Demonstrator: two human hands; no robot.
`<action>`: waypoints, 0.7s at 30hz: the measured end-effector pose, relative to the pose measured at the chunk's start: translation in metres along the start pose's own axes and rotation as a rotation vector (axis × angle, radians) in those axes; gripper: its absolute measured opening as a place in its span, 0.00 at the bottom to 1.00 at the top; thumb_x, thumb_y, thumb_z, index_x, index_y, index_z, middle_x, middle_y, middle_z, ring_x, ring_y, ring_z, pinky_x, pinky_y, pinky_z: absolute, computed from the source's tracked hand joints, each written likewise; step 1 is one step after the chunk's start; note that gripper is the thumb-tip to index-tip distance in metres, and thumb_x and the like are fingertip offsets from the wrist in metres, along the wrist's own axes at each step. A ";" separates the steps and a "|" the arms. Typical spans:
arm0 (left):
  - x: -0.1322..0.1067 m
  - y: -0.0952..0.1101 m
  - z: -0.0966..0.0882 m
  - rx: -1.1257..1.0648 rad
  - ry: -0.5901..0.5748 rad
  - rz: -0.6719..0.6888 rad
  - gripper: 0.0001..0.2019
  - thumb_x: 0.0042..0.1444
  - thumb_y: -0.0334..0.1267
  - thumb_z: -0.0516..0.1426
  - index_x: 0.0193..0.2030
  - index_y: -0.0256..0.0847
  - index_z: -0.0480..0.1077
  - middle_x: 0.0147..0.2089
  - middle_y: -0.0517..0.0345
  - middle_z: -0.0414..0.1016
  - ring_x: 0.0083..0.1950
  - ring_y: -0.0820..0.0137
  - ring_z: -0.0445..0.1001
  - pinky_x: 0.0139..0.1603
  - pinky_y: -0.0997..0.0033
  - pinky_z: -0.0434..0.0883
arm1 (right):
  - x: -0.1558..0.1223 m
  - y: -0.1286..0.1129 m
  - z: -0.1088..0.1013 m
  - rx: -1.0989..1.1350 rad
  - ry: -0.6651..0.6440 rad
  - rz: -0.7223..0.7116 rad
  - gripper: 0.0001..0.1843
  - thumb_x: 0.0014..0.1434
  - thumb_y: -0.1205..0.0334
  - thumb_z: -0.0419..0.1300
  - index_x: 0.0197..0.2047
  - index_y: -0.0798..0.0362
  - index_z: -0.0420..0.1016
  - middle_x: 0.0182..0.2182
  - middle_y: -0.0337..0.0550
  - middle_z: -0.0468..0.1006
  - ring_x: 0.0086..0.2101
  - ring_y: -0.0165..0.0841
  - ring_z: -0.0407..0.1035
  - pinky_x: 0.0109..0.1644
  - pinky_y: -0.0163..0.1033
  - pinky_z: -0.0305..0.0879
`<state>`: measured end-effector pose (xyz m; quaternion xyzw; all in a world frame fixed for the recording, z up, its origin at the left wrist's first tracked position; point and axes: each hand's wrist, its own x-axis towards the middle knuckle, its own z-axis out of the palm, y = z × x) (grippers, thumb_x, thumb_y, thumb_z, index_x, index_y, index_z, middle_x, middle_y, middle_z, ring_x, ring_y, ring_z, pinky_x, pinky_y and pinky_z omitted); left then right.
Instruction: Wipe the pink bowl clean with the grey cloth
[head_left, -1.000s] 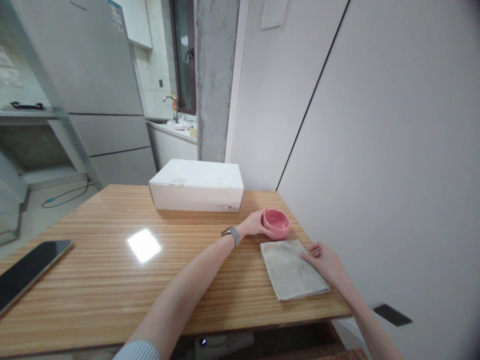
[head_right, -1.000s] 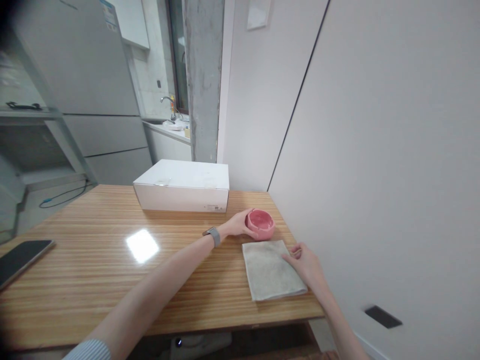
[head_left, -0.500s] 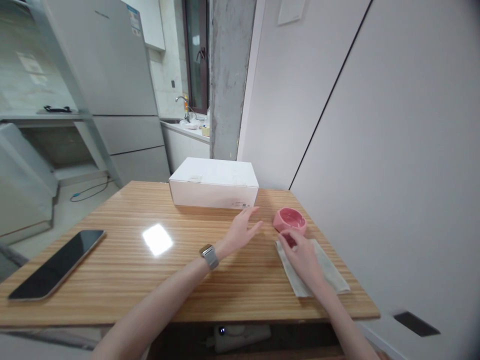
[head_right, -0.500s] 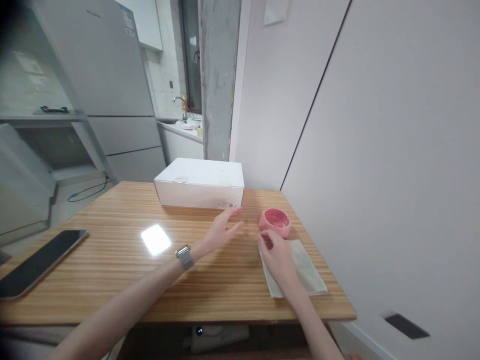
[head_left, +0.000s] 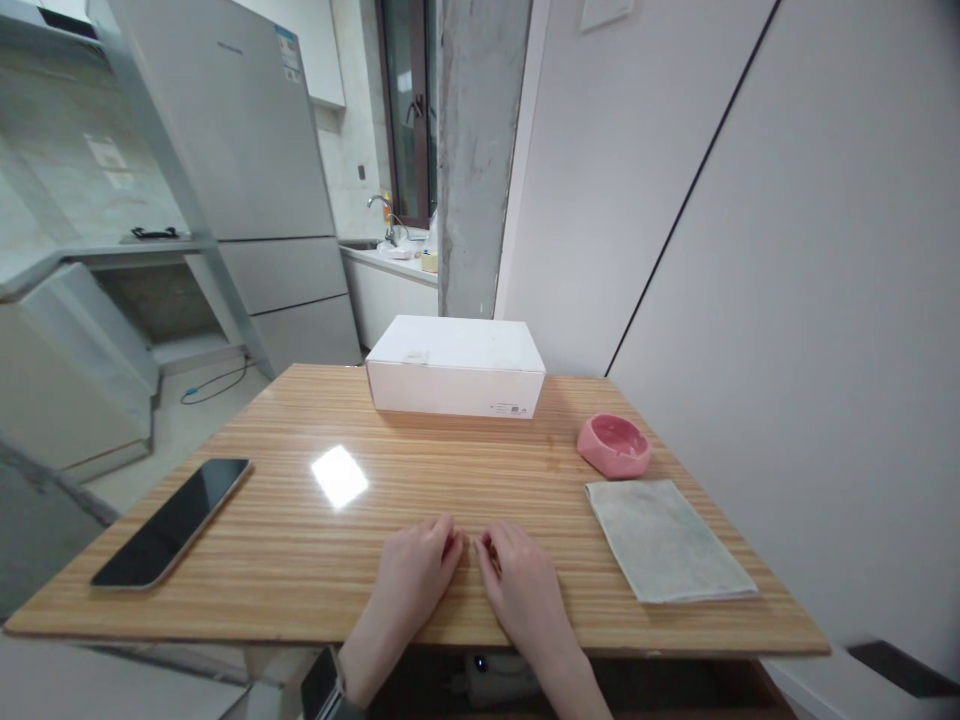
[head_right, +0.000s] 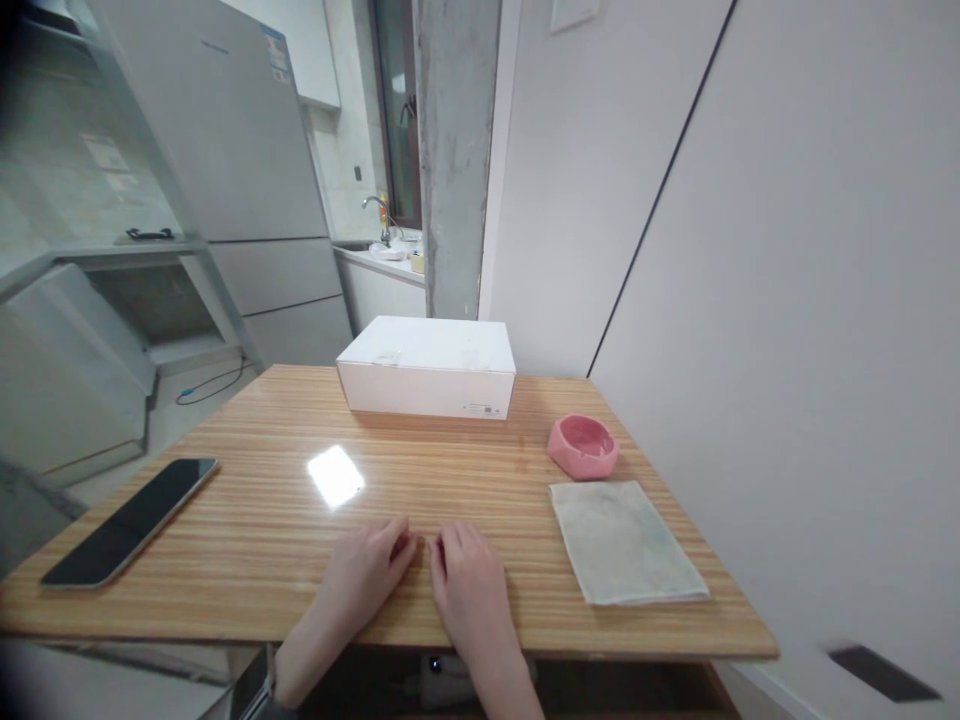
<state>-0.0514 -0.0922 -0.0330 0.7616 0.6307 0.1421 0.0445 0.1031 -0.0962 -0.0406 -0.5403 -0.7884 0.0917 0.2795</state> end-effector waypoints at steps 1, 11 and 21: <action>0.000 0.000 0.001 0.009 0.001 0.006 0.12 0.62 0.38 0.46 0.30 0.42 0.66 0.29 0.57 0.77 0.30 0.66 0.75 0.28 0.70 0.56 | -0.001 0.000 0.000 -0.006 0.005 -0.005 0.09 0.63 0.65 0.50 0.30 0.50 0.64 0.29 0.39 0.72 0.31 0.34 0.67 0.35 0.36 0.57; -0.003 -0.003 0.002 -0.033 0.025 0.042 0.11 0.62 0.38 0.46 0.30 0.43 0.65 0.29 0.60 0.76 0.30 0.68 0.74 0.29 0.70 0.58 | -0.002 0.000 -0.001 -0.026 0.032 -0.037 0.09 0.62 0.67 0.51 0.29 0.50 0.63 0.28 0.37 0.71 0.30 0.33 0.67 0.34 0.36 0.56; -0.003 -0.003 0.001 -0.027 0.030 0.046 0.12 0.62 0.39 0.47 0.29 0.43 0.64 0.28 0.60 0.76 0.30 0.67 0.75 0.28 0.70 0.57 | -0.003 0.000 -0.002 -0.024 0.029 -0.058 0.10 0.64 0.65 0.49 0.29 0.50 0.62 0.27 0.39 0.70 0.30 0.33 0.67 0.33 0.37 0.56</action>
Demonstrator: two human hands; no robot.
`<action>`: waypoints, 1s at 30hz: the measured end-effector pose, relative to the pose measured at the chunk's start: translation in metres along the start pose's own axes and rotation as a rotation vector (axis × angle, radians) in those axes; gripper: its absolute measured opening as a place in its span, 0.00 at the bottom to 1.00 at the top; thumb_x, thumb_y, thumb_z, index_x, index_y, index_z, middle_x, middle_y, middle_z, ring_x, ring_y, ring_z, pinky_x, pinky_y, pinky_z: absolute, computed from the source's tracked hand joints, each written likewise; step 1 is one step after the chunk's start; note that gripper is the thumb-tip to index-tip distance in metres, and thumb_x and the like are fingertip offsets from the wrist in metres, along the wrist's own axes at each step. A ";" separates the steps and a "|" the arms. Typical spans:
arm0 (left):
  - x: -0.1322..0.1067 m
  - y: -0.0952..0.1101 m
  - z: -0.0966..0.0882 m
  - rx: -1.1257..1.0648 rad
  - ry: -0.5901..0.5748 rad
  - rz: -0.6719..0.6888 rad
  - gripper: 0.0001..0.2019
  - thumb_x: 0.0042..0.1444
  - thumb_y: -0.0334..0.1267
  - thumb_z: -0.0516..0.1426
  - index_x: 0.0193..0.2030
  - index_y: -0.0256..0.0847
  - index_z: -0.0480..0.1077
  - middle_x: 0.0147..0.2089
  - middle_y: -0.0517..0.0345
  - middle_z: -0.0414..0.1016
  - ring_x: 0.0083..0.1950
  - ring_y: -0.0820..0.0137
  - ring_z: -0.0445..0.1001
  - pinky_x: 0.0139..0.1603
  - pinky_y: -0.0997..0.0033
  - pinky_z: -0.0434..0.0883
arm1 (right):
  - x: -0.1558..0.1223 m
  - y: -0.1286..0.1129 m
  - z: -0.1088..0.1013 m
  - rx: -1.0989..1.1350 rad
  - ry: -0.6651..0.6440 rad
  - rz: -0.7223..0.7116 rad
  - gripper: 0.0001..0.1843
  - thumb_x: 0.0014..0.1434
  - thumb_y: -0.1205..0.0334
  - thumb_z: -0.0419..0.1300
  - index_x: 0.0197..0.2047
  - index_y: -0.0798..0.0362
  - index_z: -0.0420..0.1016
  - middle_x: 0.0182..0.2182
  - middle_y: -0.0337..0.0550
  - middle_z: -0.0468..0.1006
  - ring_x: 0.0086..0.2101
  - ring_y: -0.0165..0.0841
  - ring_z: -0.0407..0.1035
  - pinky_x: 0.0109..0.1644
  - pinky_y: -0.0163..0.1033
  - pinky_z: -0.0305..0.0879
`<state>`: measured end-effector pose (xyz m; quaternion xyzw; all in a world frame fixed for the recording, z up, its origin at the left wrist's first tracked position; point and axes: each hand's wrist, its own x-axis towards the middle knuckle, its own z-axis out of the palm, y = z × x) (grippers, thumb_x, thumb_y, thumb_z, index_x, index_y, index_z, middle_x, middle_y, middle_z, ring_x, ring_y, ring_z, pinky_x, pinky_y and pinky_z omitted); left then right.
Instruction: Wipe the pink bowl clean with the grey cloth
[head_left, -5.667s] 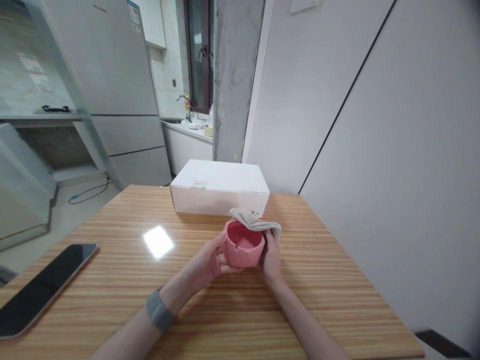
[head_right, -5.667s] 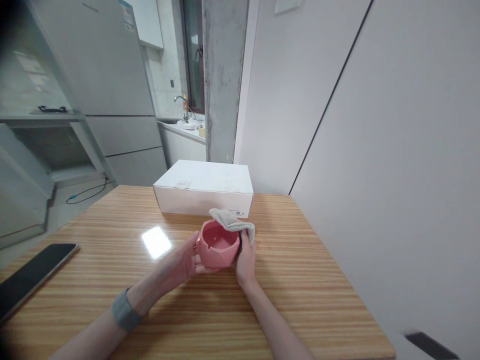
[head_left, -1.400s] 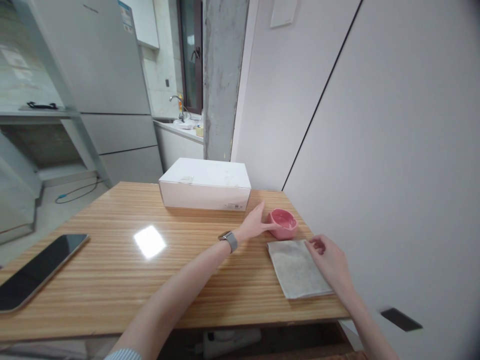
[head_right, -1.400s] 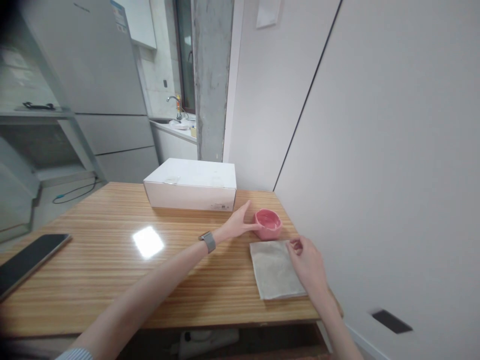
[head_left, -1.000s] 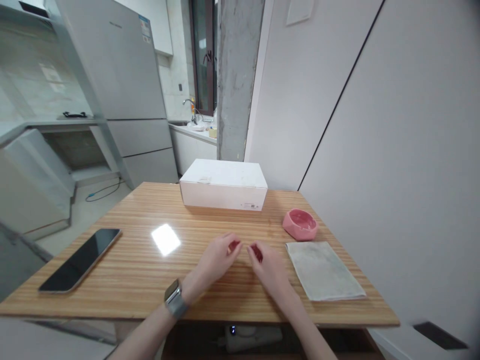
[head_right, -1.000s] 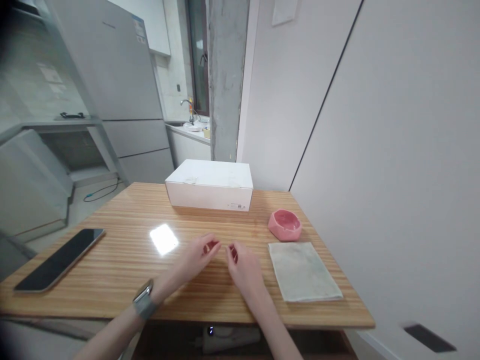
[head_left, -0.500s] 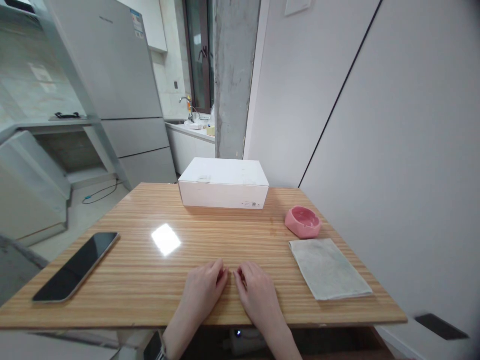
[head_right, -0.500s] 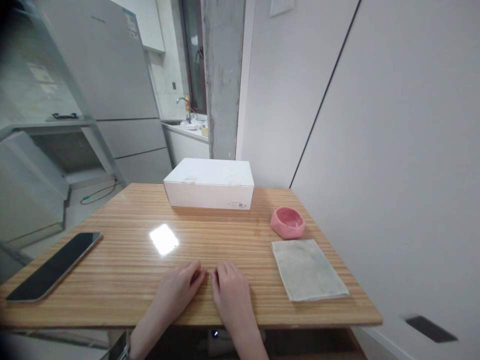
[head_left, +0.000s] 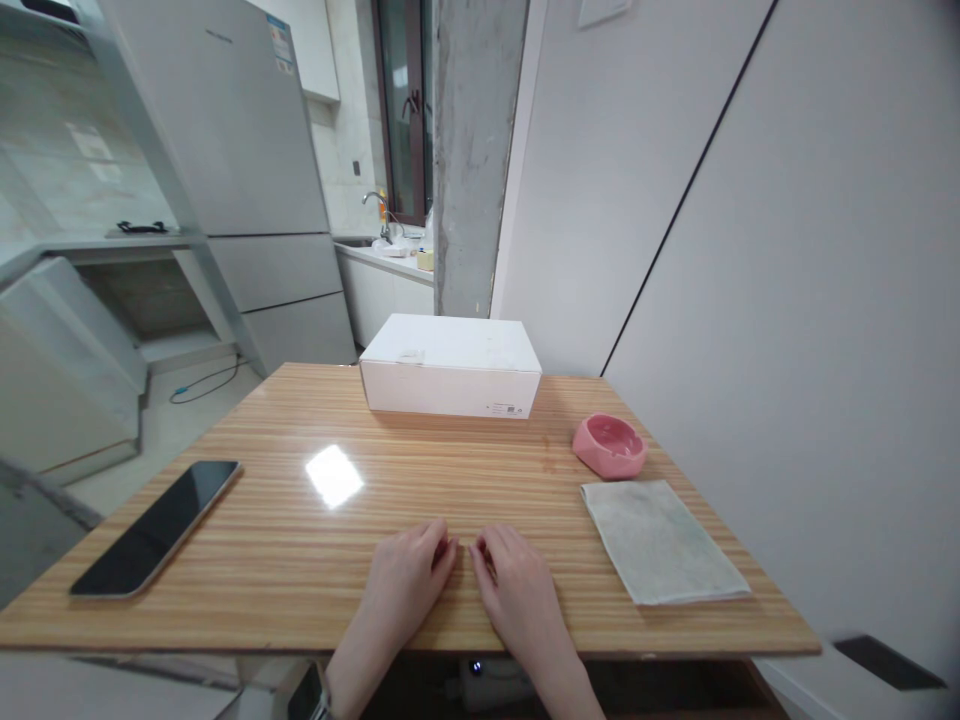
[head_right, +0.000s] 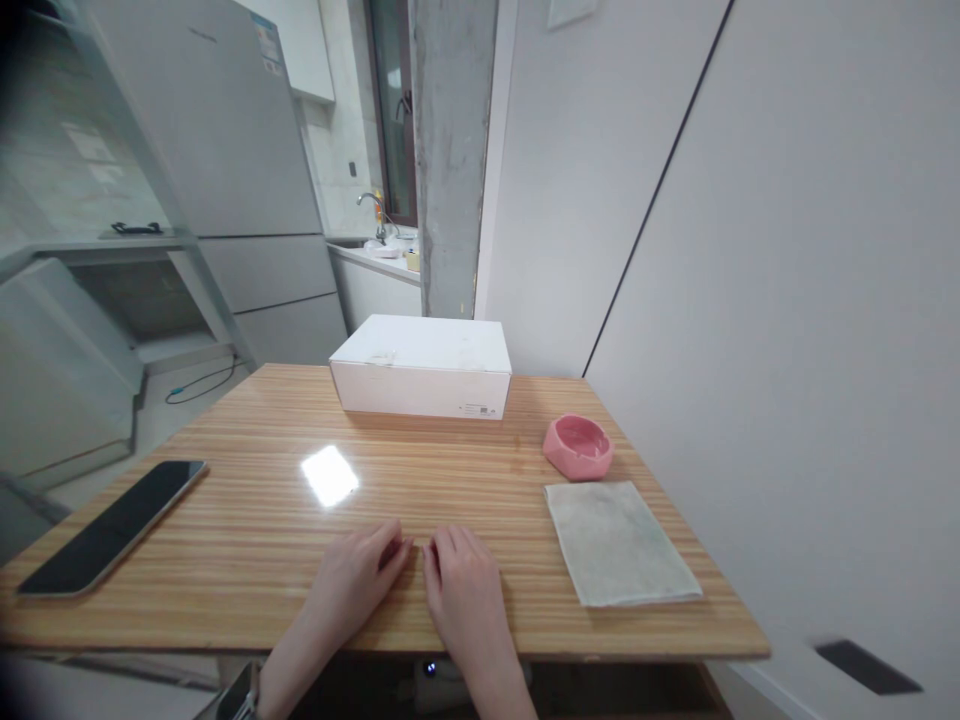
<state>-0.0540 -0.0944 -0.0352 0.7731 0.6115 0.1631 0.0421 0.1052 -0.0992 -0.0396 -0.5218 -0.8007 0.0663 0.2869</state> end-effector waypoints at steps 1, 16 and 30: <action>0.000 0.000 0.000 0.000 -0.001 -0.001 0.12 0.62 0.38 0.47 0.29 0.43 0.64 0.28 0.60 0.76 0.30 0.67 0.75 0.28 0.70 0.57 | 0.000 0.000 0.000 0.002 0.001 0.001 0.10 0.64 0.65 0.49 0.29 0.50 0.62 0.28 0.39 0.70 0.30 0.33 0.67 0.33 0.37 0.56; 0.000 0.001 -0.002 -0.019 -0.010 -0.011 0.11 0.62 0.39 0.47 0.30 0.43 0.65 0.29 0.60 0.76 0.31 0.67 0.75 0.29 0.71 0.57 | 0.000 0.000 -0.001 0.021 -0.002 0.006 0.09 0.64 0.66 0.49 0.30 0.50 0.63 0.28 0.39 0.71 0.31 0.33 0.67 0.34 0.37 0.57; -0.001 0.000 -0.001 -0.030 0.008 -0.009 0.11 0.62 0.38 0.47 0.29 0.43 0.64 0.29 0.60 0.76 0.31 0.68 0.74 0.29 0.71 0.58 | 0.000 0.000 0.000 0.008 -0.011 0.010 0.09 0.63 0.67 0.50 0.30 0.50 0.62 0.28 0.38 0.71 0.31 0.33 0.67 0.34 0.37 0.57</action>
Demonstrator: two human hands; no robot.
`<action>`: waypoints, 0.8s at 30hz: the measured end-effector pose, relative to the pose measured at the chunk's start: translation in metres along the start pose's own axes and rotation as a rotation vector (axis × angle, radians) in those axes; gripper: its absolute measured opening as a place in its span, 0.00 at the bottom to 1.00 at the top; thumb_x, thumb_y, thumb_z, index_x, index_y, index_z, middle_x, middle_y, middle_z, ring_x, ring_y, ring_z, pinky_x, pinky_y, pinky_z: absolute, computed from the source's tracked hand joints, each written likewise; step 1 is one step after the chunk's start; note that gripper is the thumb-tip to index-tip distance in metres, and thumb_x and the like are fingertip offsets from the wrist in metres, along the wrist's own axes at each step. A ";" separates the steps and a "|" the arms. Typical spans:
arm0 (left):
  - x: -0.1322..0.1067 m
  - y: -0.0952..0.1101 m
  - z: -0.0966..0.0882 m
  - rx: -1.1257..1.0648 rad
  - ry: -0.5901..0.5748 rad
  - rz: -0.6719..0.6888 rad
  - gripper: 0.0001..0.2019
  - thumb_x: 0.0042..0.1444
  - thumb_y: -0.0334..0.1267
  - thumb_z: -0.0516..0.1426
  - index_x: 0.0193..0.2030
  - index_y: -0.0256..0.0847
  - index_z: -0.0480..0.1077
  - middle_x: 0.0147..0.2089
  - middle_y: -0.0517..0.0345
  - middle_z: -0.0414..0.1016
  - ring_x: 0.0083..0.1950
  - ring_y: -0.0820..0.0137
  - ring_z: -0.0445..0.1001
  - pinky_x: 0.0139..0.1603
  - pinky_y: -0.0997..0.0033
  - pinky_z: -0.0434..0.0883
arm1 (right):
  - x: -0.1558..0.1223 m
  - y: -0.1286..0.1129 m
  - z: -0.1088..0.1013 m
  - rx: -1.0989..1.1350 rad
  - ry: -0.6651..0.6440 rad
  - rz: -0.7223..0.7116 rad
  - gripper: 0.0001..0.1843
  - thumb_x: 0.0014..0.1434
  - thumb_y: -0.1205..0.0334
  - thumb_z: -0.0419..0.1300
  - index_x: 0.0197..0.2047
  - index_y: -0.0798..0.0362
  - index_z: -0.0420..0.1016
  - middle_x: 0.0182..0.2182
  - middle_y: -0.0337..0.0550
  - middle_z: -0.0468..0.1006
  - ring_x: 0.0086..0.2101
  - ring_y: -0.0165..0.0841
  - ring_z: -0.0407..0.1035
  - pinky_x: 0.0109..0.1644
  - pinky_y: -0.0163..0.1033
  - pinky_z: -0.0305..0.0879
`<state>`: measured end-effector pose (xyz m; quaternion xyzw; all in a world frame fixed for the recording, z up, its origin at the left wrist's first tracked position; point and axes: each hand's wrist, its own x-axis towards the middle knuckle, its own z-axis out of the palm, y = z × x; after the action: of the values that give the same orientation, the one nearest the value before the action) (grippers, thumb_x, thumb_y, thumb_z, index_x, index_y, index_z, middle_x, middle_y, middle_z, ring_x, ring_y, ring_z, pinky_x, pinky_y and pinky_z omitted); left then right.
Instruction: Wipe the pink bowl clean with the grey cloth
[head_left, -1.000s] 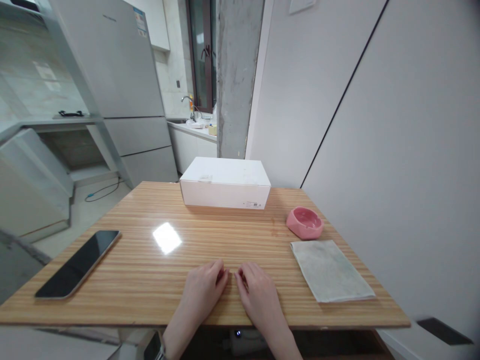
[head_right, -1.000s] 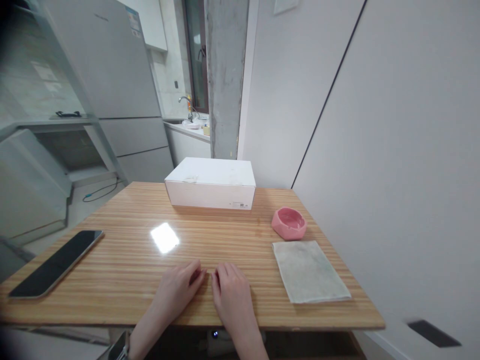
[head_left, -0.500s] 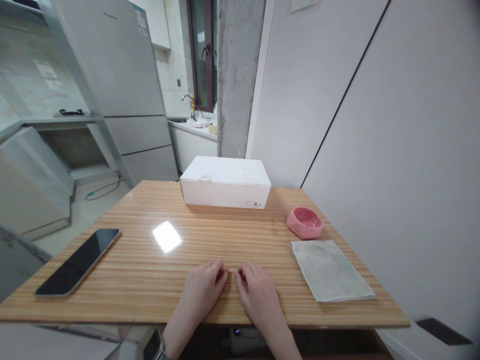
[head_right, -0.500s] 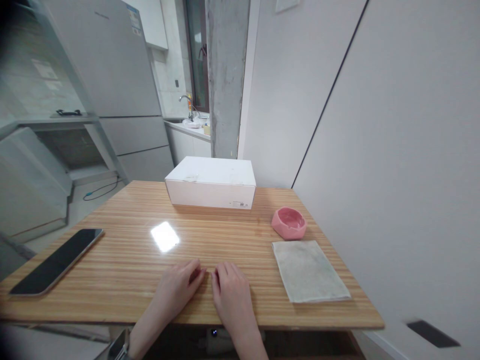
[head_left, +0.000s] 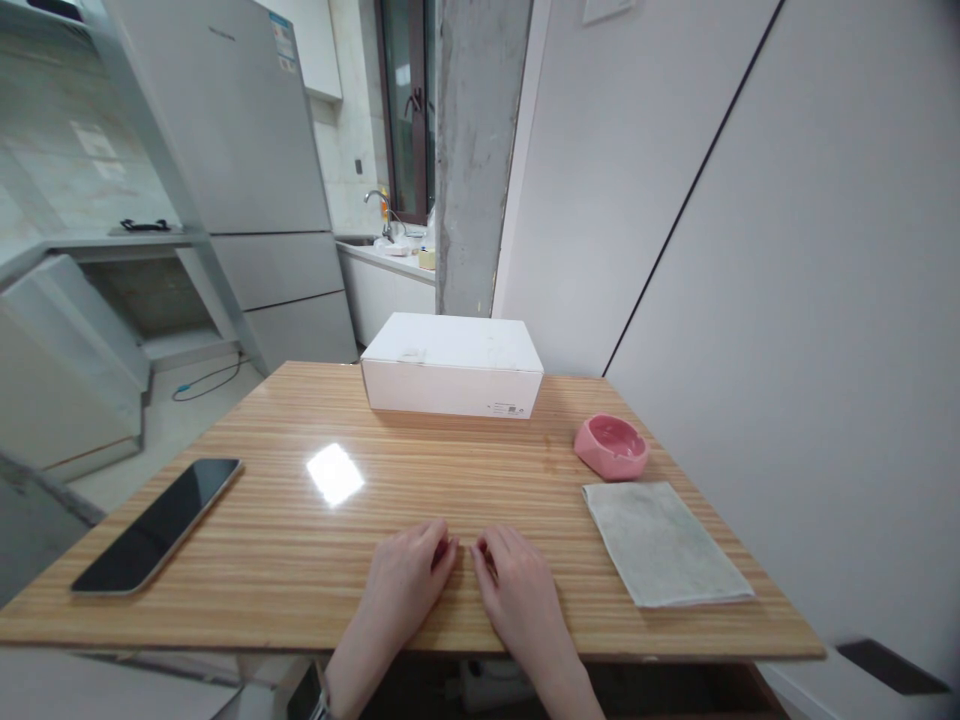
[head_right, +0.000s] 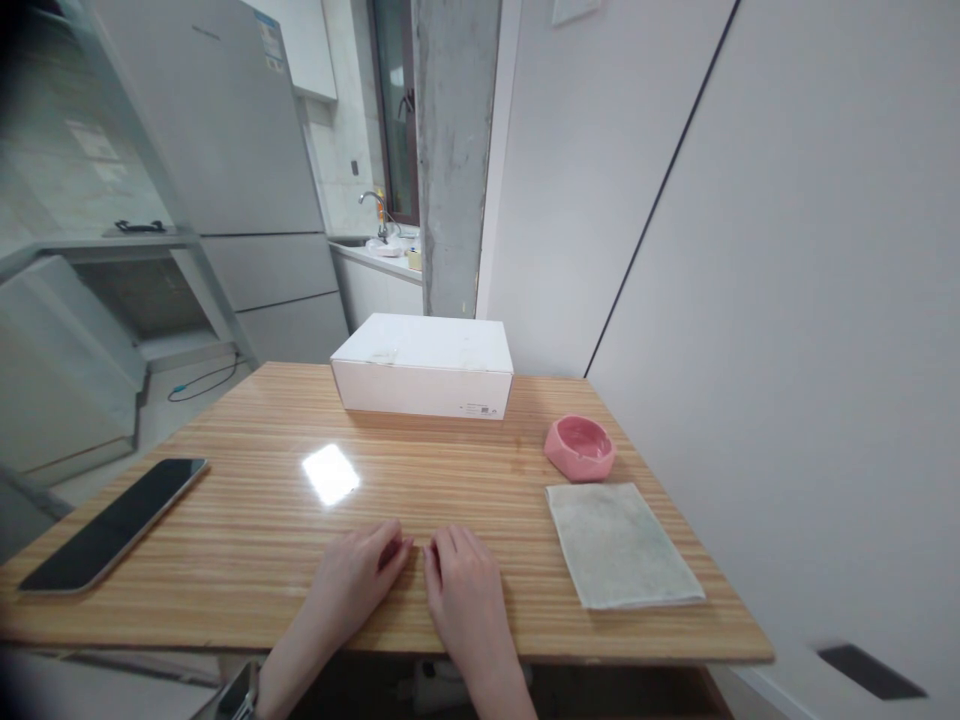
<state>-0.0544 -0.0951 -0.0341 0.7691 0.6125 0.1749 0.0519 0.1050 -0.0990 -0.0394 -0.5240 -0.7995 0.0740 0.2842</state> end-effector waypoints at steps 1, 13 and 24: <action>0.000 0.000 0.000 -0.003 -0.002 -0.001 0.11 0.62 0.38 0.47 0.29 0.43 0.64 0.29 0.60 0.76 0.31 0.68 0.74 0.29 0.71 0.58 | 0.000 0.000 0.000 -0.001 0.000 -0.002 0.09 0.63 0.66 0.50 0.30 0.50 0.62 0.28 0.38 0.71 0.31 0.33 0.67 0.34 0.37 0.57; 0.000 -0.001 0.001 0.005 -0.005 0.000 0.11 0.62 0.38 0.46 0.29 0.43 0.64 0.28 0.59 0.76 0.31 0.68 0.74 0.29 0.70 0.57 | 0.000 0.000 -0.001 -0.013 0.028 -0.019 0.10 0.64 0.65 0.49 0.29 0.50 0.62 0.27 0.39 0.71 0.30 0.33 0.67 0.33 0.36 0.57; 0.001 0.005 0.000 0.037 -0.064 -0.020 0.11 0.62 0.37 0.45 0.31 0.42 0.65 0.31 0.57 0.76 0.32 0.66 0.75 0.30 0.70 0.60 | 0.000 -0.001 0.000 -0.001 0.010 0.002 0.10 0.64 0.66 0.49 0.29 0.50 0.62 0.28 0.39 0.71 0.30 0.34 0.67 0.34 0.37 0.56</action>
<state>-0.0500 -0.0956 -0.0322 0.7690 0.6213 0.1385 0.0590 0.1048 -0.0995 -0.0389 -0.5254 -0.7975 0.0712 0.2877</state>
